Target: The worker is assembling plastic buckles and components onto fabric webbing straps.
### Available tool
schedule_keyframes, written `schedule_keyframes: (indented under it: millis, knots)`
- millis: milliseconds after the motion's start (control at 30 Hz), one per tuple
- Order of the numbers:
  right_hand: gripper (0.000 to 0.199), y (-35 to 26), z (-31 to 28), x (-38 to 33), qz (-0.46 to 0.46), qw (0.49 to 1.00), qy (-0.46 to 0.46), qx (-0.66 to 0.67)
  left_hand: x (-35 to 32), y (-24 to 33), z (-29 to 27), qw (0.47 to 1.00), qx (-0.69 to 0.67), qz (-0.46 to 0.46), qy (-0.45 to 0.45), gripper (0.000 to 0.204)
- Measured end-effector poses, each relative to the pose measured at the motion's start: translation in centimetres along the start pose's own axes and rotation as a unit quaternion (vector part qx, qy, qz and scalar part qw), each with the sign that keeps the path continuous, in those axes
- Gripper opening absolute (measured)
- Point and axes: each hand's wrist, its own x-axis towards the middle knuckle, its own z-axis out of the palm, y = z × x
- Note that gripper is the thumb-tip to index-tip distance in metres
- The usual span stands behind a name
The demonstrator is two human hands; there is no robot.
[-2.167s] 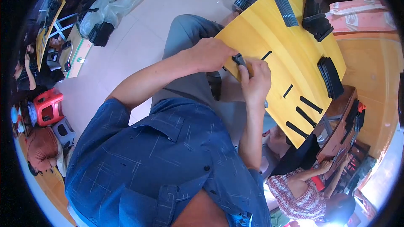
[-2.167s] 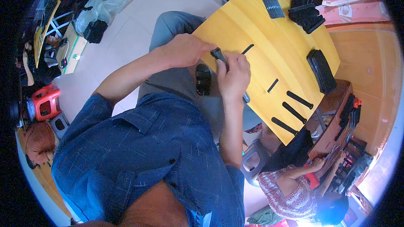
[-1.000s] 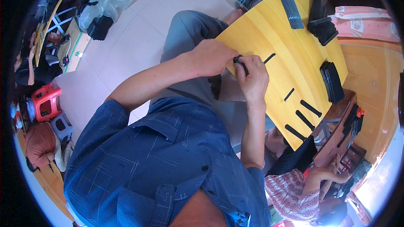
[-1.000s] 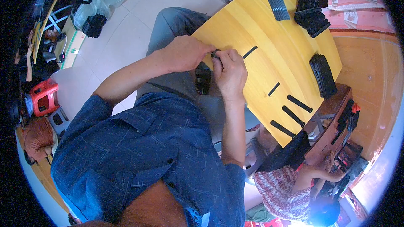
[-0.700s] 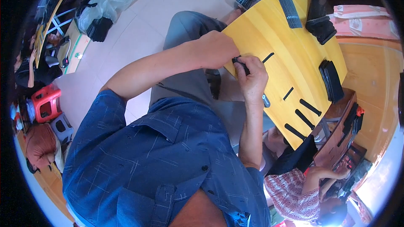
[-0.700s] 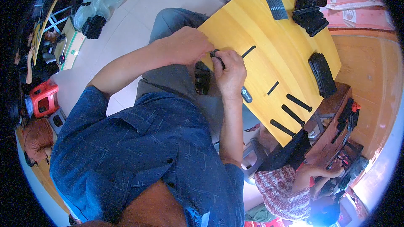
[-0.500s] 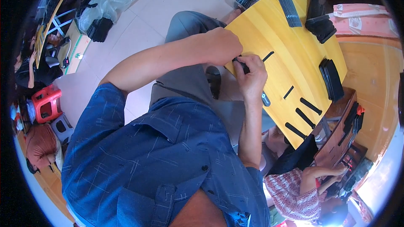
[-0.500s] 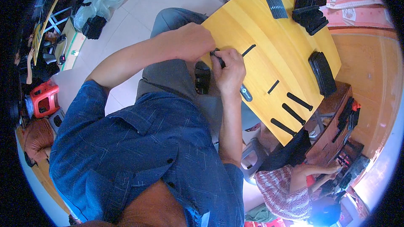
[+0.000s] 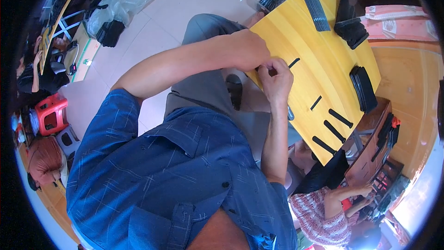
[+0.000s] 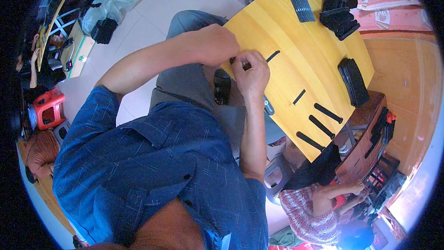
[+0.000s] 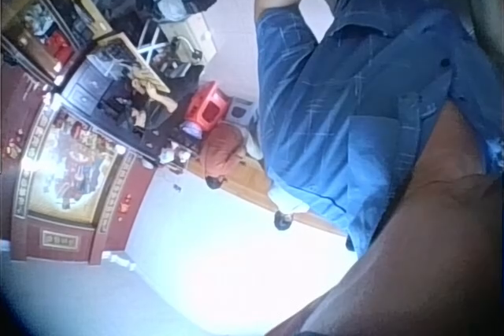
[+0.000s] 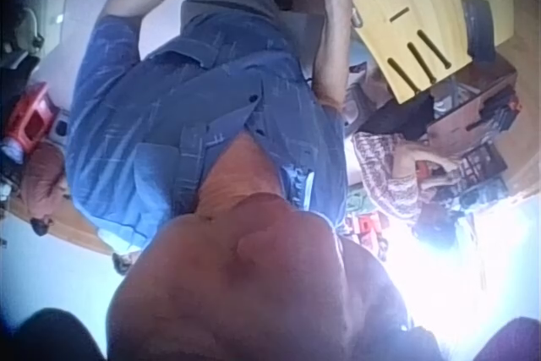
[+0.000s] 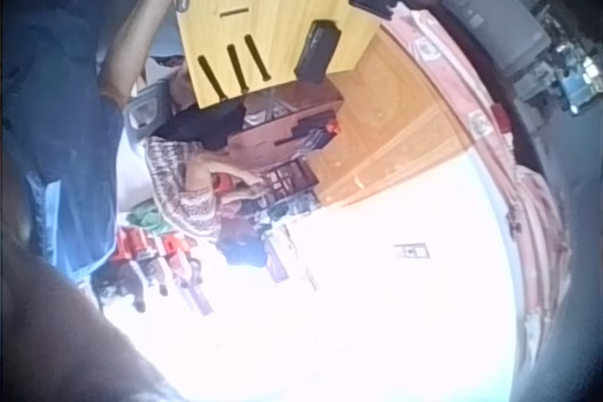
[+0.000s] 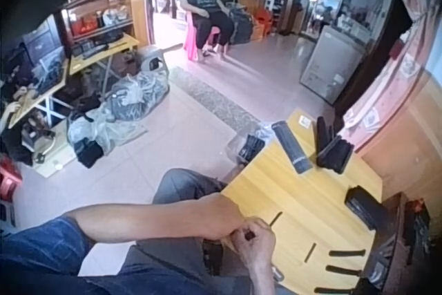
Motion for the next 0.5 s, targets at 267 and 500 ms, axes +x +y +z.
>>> schedule_keyframes:
  millis: [267,500]
  knots:
    - [0.005,-0.1,-0.6,-1.2,0.009,0.996,0.05,0.07,-3.2,-1.8,3.7,0.95,-0.274,-0.067,0.132,0.035]
    - [0.003,-1.9,-2.1,-2.9,0.058,0.979,0.027,0.196,-1.7,1.3,7.5,0.857,-0.464,0.017,0.221,0.053]
